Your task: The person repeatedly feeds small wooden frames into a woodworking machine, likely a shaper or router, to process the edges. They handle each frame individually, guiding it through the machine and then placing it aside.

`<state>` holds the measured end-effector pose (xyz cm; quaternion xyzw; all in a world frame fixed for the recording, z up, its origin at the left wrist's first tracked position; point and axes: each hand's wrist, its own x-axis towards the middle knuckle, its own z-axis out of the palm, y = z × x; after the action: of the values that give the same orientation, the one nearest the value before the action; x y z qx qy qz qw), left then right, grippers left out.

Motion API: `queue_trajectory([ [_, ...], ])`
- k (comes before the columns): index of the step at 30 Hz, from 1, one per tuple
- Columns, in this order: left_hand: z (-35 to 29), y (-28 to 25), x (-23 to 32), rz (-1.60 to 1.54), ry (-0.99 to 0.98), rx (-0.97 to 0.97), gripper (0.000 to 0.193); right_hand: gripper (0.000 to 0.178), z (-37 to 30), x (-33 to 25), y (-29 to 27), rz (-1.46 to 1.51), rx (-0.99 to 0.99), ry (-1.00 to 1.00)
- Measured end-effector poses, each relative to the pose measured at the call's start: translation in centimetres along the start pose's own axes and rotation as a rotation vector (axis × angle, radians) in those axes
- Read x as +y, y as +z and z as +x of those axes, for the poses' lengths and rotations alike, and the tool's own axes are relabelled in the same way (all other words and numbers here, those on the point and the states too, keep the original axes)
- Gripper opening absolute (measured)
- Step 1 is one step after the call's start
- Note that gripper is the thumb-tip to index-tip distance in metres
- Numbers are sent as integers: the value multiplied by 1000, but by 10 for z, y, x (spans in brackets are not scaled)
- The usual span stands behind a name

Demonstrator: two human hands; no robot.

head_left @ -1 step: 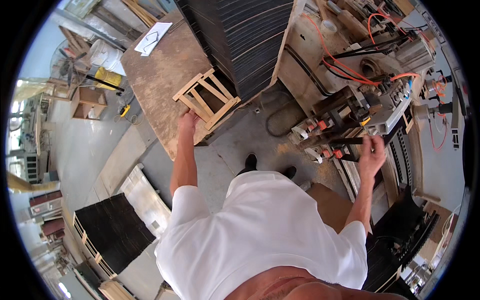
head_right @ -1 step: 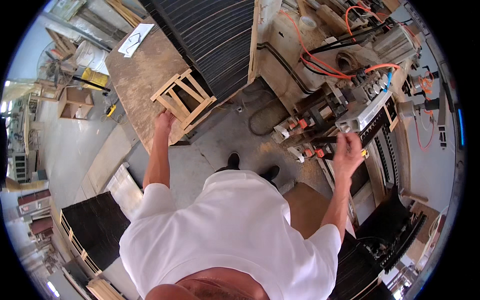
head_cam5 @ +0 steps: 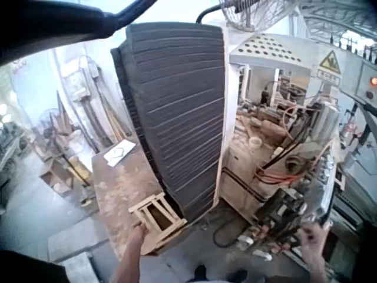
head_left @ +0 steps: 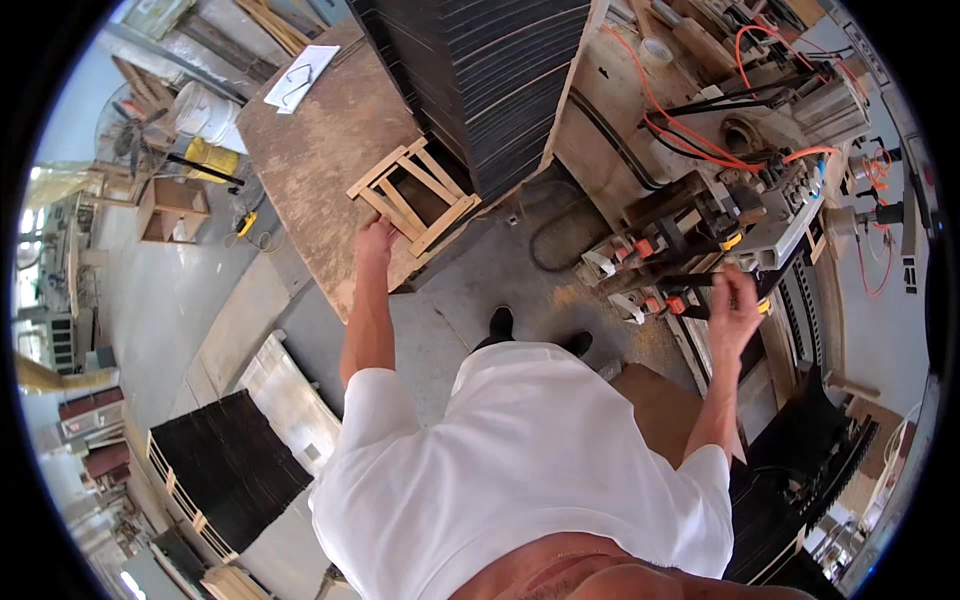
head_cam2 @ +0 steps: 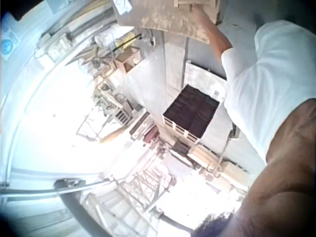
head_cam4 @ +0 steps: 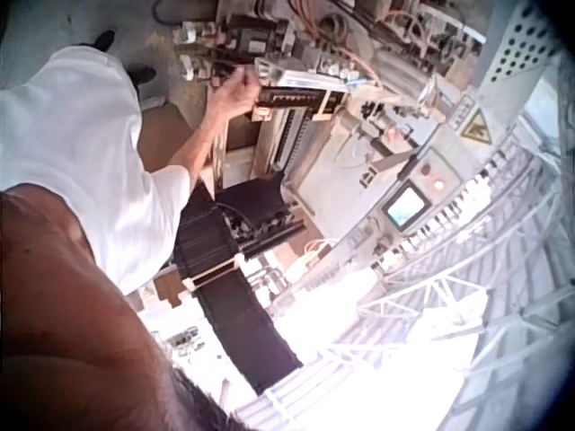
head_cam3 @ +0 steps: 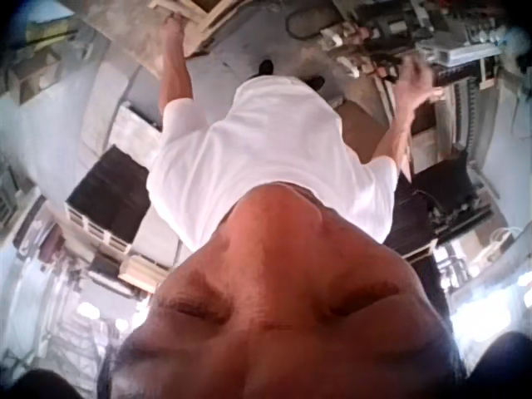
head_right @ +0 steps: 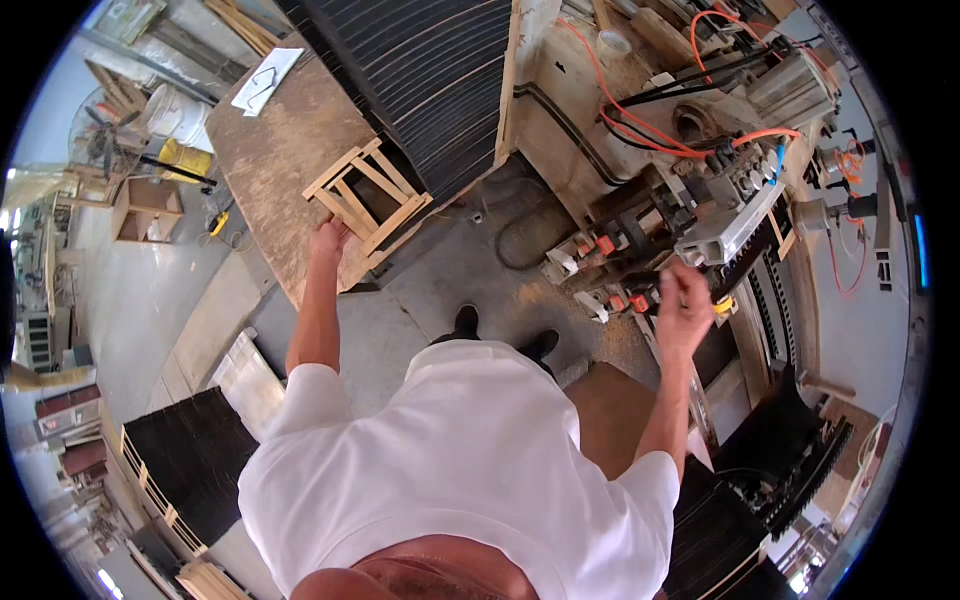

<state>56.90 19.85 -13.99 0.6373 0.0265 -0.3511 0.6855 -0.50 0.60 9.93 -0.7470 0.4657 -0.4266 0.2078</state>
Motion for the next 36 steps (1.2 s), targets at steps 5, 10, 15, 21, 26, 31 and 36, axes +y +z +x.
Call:
queue_trajectory([
  [5, 35, 26, -4, 904, 220, 58, 33, 23, -63, 19, 33, -13, -242, 317],
  [10, 41, 24, -14, 1184, 336, 106, 46, 23, -90, 27, 47, -77, -299, 432],
  [15, -2, 35, -37, 1001, 718, 175, 51, 20, -84, 14, 24, -189, -228, 427],
  [21, -142, 136, -67, 790, 674, -533, 25, 23, -74, -15, -103, -601, 37, 119],
  [26, -209, 196, -137, 861, 453, -979, 19, 29, -118, -53, -255, -1125, 318, 226],
  [31, -246, 253, -184, 866, 355, -1134, 19, 29, -218, -94, -380, -1479, 408, 717],
  [36, -293, 311, -211, 793, 287, -1221, 21, 31, -272, -108, -405, -1016, 534, 1076],
])
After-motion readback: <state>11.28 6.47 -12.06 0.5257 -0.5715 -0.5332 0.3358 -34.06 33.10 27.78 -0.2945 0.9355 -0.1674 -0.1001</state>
